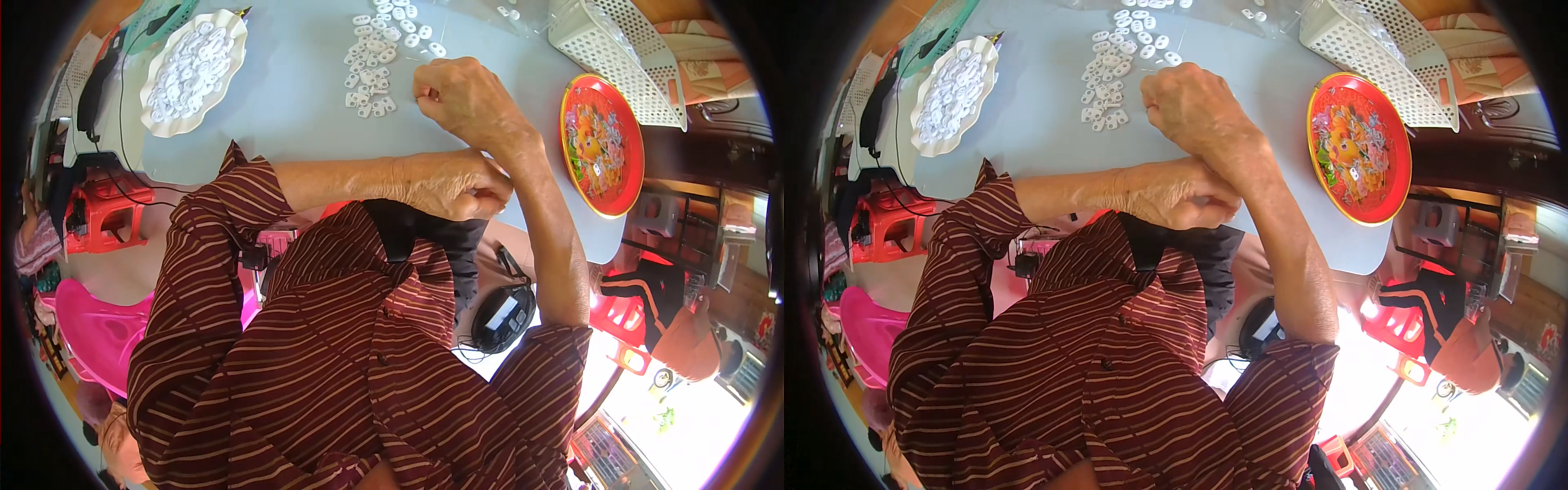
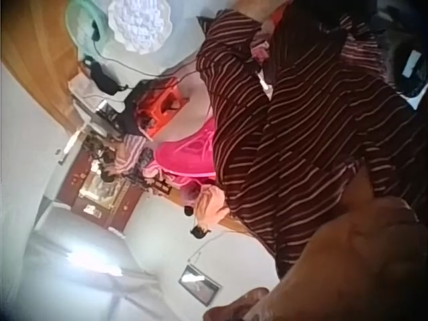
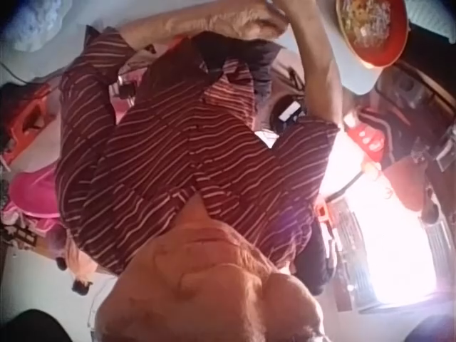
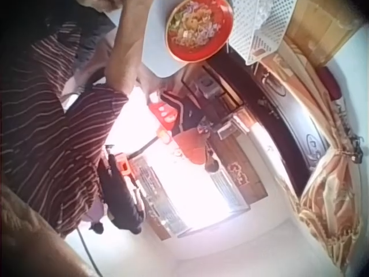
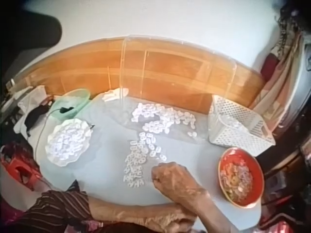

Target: Sorting and assembling small white plastic components at a work table.

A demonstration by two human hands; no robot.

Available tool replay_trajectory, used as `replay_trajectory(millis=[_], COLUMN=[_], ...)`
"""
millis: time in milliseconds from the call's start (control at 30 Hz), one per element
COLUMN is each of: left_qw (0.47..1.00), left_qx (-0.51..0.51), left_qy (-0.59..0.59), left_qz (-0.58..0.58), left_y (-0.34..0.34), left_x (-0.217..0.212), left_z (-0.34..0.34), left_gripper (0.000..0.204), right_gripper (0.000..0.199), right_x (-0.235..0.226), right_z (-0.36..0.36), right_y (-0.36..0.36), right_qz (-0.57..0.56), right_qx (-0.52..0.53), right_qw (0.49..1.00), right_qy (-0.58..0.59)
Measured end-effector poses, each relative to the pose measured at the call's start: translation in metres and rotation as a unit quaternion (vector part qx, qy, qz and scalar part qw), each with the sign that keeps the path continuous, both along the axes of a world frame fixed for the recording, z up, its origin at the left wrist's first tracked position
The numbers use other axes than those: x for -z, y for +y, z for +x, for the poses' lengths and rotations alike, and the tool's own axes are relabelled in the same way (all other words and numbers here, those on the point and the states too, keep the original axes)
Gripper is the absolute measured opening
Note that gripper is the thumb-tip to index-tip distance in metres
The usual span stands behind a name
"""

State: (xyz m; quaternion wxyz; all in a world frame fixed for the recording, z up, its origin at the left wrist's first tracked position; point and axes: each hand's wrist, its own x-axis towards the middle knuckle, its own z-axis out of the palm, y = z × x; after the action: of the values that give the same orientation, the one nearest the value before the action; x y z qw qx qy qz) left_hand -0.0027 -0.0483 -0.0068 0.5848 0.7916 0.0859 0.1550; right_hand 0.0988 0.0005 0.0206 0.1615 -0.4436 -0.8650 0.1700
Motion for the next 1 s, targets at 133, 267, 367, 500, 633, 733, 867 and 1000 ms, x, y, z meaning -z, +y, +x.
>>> replay_trajectory(millis=[133,267,367,500,633,733,867,1000], left_qw=[1.0,0.998,0.995,0.998,0.993,0.97,0.947,0.925], left_qx=[-0.012,0.015,0.033,0.016,-0.104,-0.241,-0.319,-0.374], left_qy=[-0.001,0.005,0.017,0.001,-0.035,0.002,-0.027,-0.052], left_qz=[0.014,0.053,0.092,0.066,0.05,0.017,0.005,-0.037], left_y=[-0.007,-0.018,-0.028,-0.031,-0.022,-0.013,-0.003,0.006], left_x=[-0.014,-0.012,-0.022,-0.022,-0.03,-0.032,-0.015,-0.004], left_z=[-0.007,-0.013,-0.02,-0.031,-0.045,-0.06,-0.069,-0.062], left_gripper=[0.011,0.013,0.014,0.01,0.008,0.01,0.015,0.015], right_gripper=[0.009,0.013,0.016,0.016,0.016,0.014,0.01,0.01], right_x=[-0.006,-0.004,-0.002,0.002,-0.007,-0.001,0.006,0.006], right_z=[0.0,-0.012,-0.015,-0.017,-0.008,0.006,0.017,0.026], right_y=[-0.001,-0.003,-0.004,-0.005,-0.008,-0.011,-0.023,-0.036], right_qz=[-0.061,-0.051,-0.096,-0.075,-0.125,-0.126,-0.141,-0.246], right_qx=[0.019,-0.023,-0.021,-0.011,0.05,0.049,0.106,0.136], right_qw=[0.997,0.994,0.991,0.995,0.991,0.987,0.969,0.879], right_qy=[0.03,0.097,0.087,0.061,0.026,0.089,0.173,0.387])
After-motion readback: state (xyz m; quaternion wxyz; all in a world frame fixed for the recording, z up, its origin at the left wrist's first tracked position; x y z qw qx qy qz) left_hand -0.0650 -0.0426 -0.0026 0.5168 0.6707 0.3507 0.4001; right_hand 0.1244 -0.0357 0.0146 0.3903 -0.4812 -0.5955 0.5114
